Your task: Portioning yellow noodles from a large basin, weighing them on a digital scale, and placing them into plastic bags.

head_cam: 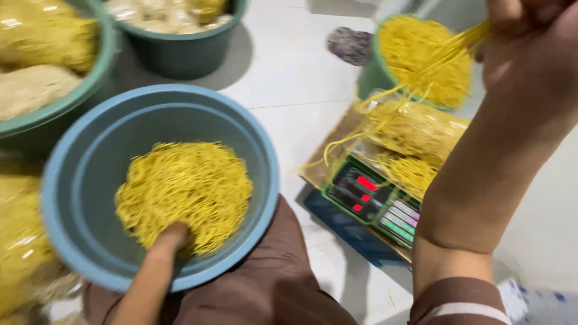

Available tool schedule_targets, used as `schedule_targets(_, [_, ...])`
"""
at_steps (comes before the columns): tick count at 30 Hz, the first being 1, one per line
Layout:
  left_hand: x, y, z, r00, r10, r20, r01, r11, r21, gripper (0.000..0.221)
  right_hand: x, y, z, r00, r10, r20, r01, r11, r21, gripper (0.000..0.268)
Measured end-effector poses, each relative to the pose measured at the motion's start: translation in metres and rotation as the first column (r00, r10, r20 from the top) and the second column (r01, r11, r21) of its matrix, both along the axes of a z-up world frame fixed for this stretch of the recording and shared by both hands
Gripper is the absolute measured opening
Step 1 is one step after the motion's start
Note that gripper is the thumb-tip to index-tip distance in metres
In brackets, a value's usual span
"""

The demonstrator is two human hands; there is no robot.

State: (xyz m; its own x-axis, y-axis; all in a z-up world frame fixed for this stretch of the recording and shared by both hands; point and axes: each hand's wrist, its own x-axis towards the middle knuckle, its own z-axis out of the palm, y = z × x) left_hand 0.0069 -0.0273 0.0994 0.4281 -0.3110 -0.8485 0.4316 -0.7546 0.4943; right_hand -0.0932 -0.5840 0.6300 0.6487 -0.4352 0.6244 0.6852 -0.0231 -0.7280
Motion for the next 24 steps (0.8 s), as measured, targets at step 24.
schedule_targets(24, [0.024, -0.016, -0.073, 0.790, -0.568, 0.231, 0.395, 0.759, 0.518, 0.033, -0.195, -0.083, -0.167, 0.210, -0.855, -0.475, -0.073, 0.471, -0.879, 0.044])
